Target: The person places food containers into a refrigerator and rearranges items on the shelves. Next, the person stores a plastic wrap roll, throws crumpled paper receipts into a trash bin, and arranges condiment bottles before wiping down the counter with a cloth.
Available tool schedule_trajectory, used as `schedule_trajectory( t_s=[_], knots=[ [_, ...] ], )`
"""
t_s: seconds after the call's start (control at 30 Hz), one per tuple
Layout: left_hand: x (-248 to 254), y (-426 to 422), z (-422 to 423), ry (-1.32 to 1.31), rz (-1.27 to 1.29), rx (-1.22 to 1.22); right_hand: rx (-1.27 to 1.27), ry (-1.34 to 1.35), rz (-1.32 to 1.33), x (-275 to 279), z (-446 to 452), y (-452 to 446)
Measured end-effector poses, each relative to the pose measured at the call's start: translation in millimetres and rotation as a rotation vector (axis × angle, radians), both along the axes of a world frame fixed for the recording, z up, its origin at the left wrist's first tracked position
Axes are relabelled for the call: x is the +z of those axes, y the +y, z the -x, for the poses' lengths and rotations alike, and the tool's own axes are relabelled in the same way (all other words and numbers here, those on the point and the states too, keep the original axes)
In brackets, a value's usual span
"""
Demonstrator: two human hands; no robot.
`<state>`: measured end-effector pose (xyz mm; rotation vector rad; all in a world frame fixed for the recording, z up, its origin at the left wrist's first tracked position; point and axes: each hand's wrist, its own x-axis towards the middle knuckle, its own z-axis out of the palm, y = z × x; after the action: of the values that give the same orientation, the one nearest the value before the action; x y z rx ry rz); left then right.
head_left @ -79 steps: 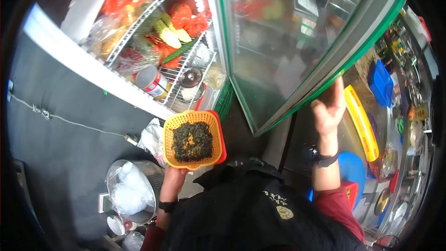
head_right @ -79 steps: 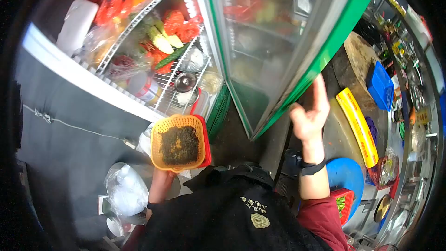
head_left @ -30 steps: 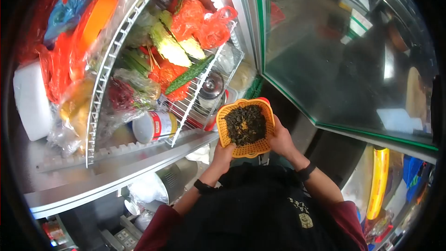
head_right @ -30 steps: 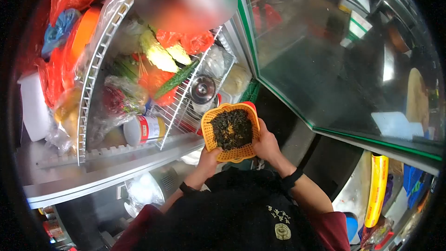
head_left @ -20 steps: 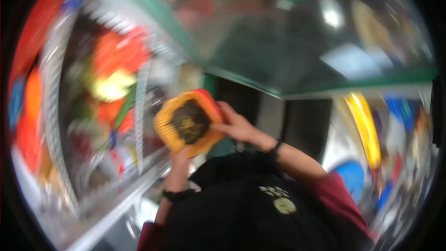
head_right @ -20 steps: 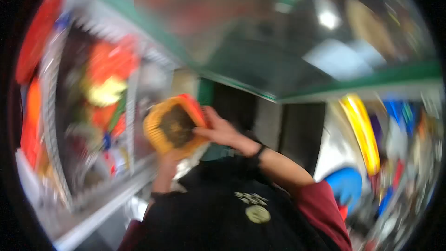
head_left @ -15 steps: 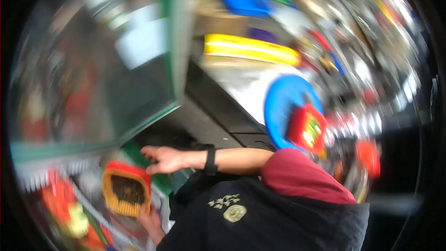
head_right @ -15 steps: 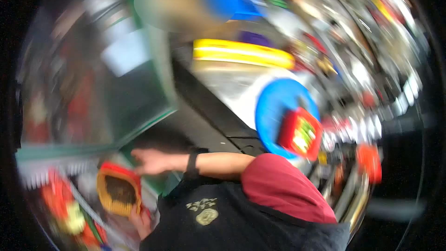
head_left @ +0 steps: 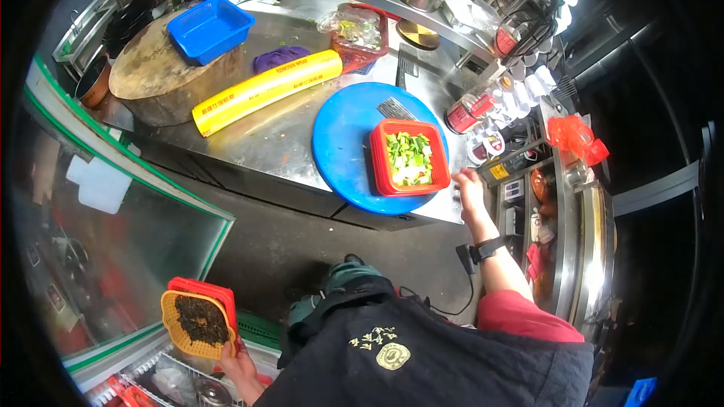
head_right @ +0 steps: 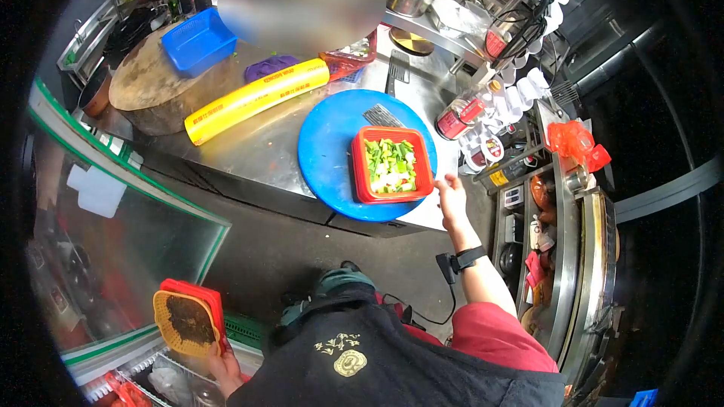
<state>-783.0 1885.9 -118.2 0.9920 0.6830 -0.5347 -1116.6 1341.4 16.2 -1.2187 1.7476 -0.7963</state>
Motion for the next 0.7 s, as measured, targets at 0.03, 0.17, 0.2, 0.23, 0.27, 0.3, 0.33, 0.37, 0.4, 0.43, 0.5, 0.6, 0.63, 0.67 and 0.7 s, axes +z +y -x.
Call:
schedule_trajectory(
  t_s=[0.03, 0.17, 0.2, 0.23, 0.27, 0.3, 0.33, 0.37, 0.4, 0.43, 0.5, 0.6, 0.63, 0.67, 0.7],
  knots=[
    [4, -8, 5, 0.019, -0.01, 0.013, 0.025, -0.043, -0.152, -8, 8, 1],
    [-4, -25, 34, -0.056, 0.044, -0.015, 0.16, -0.214, -0.566, -16, 12, -15],
    [-5, -33, 46, -0.136, 0.045, -0.031, 0.222, -0.212, -0.593, -16, 11, -21],
    [-8, -36, 56, -0.084, 0.048, -0.033, 0.244, -0.209, -0.643, -21, 11, -30],
    [-6, -45, 66, -0.127, 0.056, -0.014, 0.293, -0.202, -0.644, -29, 12, -36],
    [-2, -54, 77, -0.17, 0.066, 0.005, 0.329, -0.24, -0.677, -30, 9, -37],
    [1, -63, 89, -0.213, 0.076, 0.024, 0.326, -0.273, -0.674, -29, 4, -34],
    [16, -74, 98, -0.114, 0.048, 0.048, 0.345, -0.302, -0.71, -36, 7, -40],
    [17, -78, 112, -0.109, -0.008, 0.096, 0.329, -0.389, -0.669, -49, 11, -45],
    [19, -80, 122, -0.071, -0.016, 0.139, 0.311, -0.413, -0.611, -55, 12, -50],
    [25, -77, 139, -0.037, -0.024, 0.208, 0.342, -0.361, -0.55, -49, 5, -48],
    [31, -76, 159, 0.04, -0.067, 0.233, 0.414, -0.321, -0.437, -41, 5, -50],
    [29, -71, 164, 0.03, -0.067, 0.236, 0.45, -0.317, -0.454, -35, 2, -51],
    [27, -67, 168, 0.02, -0.067, 0.238, 0.471, -0.304, -0.456, -24, -9, -43],
    [25, -64, 169, 0.041, -0.09, 0.279, 0.563, -0.32, -0.466, -12, -27, -31]
  ],
)
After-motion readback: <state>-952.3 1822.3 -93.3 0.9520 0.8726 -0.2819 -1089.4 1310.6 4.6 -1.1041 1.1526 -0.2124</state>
